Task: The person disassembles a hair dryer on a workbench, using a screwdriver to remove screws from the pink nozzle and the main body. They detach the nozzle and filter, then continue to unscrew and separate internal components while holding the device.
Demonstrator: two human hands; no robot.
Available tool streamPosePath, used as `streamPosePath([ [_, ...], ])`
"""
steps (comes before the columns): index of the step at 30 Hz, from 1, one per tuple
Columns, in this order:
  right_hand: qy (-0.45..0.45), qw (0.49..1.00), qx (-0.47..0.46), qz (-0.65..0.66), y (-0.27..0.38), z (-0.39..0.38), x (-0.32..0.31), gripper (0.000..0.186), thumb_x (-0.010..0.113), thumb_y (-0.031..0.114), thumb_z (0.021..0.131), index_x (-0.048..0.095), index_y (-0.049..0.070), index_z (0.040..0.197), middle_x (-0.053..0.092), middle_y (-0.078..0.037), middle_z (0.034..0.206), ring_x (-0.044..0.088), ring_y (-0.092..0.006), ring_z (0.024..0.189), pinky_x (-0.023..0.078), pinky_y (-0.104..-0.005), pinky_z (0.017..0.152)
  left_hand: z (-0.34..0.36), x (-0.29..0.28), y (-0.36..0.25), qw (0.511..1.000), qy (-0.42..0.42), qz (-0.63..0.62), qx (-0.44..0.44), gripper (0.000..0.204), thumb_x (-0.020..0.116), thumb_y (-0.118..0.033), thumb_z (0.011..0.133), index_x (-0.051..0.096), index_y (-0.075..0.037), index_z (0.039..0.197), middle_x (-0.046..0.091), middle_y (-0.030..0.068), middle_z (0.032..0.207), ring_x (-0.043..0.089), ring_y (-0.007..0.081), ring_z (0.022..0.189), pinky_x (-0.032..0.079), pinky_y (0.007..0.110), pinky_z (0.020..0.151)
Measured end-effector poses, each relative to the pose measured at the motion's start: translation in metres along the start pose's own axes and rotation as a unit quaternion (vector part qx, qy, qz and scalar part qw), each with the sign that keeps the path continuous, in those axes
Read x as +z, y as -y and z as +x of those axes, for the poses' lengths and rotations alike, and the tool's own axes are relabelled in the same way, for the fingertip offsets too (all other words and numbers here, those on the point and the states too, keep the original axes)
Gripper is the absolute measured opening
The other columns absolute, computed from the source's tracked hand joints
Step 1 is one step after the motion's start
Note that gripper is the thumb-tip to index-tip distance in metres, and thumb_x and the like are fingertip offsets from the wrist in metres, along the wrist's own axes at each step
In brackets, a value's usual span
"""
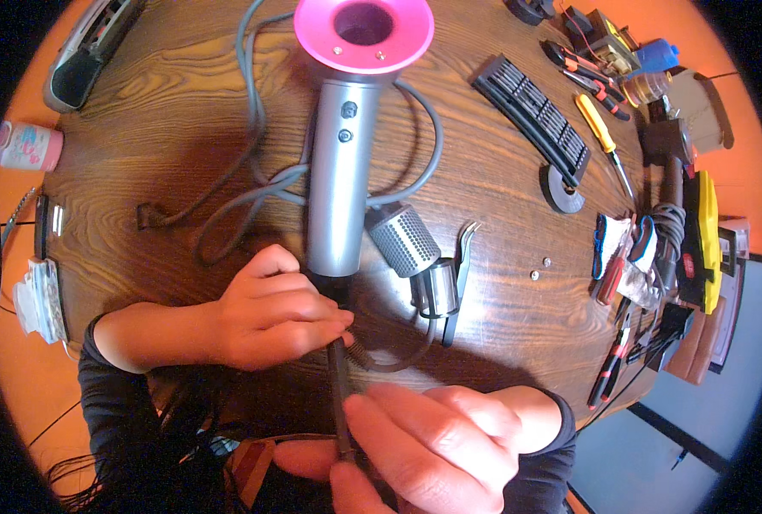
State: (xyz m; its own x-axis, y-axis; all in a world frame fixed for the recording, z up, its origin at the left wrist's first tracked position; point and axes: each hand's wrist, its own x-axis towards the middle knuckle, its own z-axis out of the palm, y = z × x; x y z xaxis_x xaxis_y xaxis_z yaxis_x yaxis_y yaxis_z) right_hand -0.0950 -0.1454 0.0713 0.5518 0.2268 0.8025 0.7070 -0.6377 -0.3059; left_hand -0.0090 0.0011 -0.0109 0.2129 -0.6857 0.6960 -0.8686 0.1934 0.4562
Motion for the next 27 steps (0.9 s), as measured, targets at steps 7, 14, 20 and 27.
streamPosePath([
  [7,0.048,0.988,0.108,0.097,0.015,-0.029,-0.005,0.051,0.079,0.014,0.057,0.041,0.011,0.091,0.057,-0.01,0.082,0.056,-0.0238,0.057,0.04,-0.0309,0.044,-0.003,0.011,-0.003,0.995,-0.055,0.077,0.008,0.018,0.061,-0.012,0.069,0.043,-0.01,0.068,0.044,-0.0004,0.064,0.043,0.0133,0.056,0.031,0.027,0.054],
  [14,0.115,0.973,0.097,0.173,0.006,-0.02,-0.017,0.055,0.069,0.0,0.068,0.042,0.015,0.113,0.059,-0.014,0.097,0.059,-0.0265,0.076,0.046,-0.034,0.063,-0.003,-0.003,0.005,0.998,0.001,0.058,0.008,0.026,0.061,-0.033,0.072,0.052,-0.009,0.08,0.052,0.0017,0.076,0.053,0.0178,0.081,0.037,0.035,0.072],
  [20,0.247,0.912,0.228,0.237,0.006,-0.014,-0.031,0.035,0.057,0.013,0.079,0.048,0.004,0.112,0.057,-0.019,0.107,0.056,-0.0294,0.088,0.044,-0.0389,0.077,0.001,-0.01,0.007,0.997,0.045,0.067,0.01,0.044,0.064,-0.044,0.068,0.058,-0.009,0.094,0.058,0.0039,0.097,0.053,0.0223,0.103,0.033,0.048,0.09],
  [27,0.13,0.979,0.058,0.148,-0.001,-0.031,-0.024,0.048,0.069,0.008,0.072,0.044,0.011,0.113,0.059,-0.016,0.102,0.06,-0.0261,0.081,0.048,-0.0378,0.07,0.001,-0.009,0.006,0.996,0.065,0.058,0.001,0.043,0.066,-0.041,0.068,0.059,-0.008,0.096,0.059,0.0034,0.1,0.051,0.0233,0.109,0.027,0.053,0.097],
])
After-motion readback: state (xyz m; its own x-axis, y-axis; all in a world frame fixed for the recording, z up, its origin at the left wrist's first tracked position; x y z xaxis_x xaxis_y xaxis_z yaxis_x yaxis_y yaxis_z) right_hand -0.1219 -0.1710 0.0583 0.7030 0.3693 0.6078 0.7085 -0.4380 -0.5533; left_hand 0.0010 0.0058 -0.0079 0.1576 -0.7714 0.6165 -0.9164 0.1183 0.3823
